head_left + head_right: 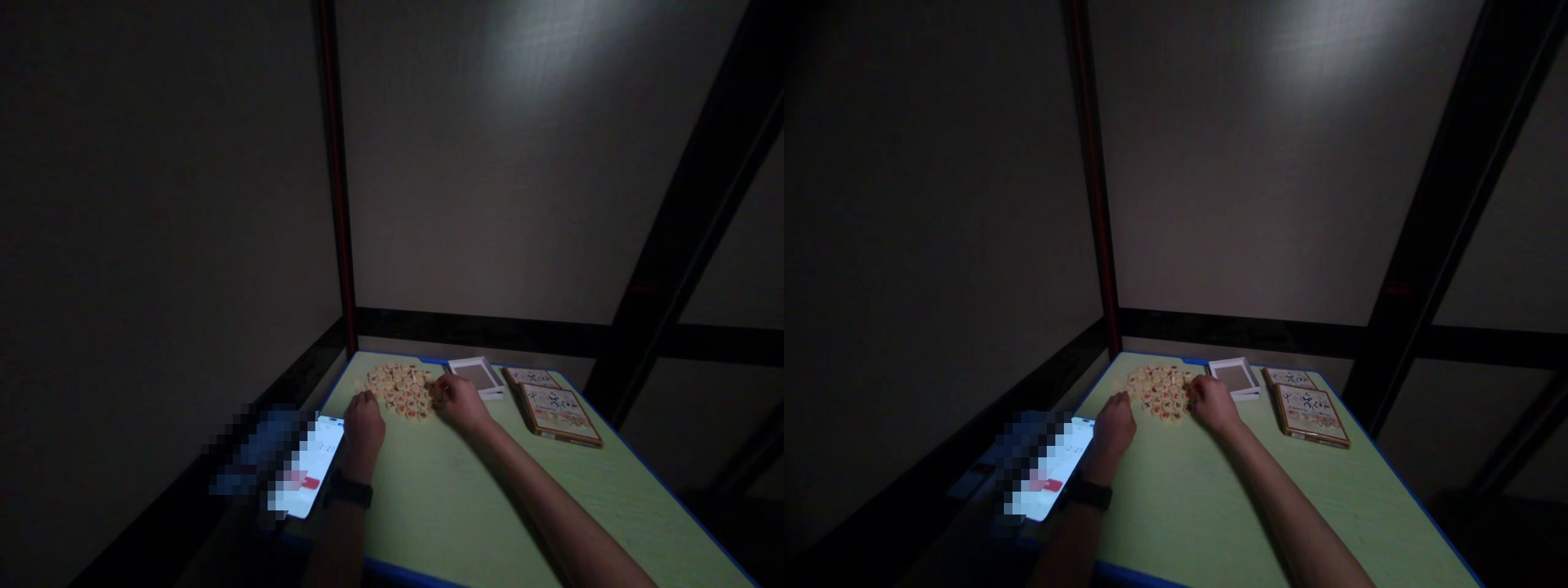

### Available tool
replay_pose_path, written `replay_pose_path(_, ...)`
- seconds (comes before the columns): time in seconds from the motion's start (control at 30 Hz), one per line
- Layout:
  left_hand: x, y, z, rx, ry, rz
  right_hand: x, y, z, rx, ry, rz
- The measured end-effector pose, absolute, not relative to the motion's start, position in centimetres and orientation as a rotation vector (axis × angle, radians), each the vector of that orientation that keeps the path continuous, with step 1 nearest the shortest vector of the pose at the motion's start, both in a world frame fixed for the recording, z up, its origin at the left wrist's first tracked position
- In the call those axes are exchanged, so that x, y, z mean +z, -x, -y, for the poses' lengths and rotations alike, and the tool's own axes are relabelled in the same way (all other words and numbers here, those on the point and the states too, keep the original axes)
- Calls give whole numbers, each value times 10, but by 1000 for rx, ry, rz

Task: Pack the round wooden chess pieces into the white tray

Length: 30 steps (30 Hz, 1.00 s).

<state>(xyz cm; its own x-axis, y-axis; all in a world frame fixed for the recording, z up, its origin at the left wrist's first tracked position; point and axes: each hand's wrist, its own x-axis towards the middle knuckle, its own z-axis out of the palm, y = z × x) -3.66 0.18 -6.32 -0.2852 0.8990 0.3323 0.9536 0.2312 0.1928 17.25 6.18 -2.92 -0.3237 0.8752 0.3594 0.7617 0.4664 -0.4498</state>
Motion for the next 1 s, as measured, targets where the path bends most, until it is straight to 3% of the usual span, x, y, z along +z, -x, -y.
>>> replay_pose_path(0.5, -50, 44, -1, -690, 1894, 2419, -41, -173, -55, 199, 1380, 2170)
replay_pose_path(0.8, -39, 40, 3, -515, 1941, 2510, -36, -172, -48, 173, 1394, 2174)
replay_pose_path(1.0, -51, 41, -2, -582, 1896, 2445, -47, -149, 7, 126, 1020, 2469)
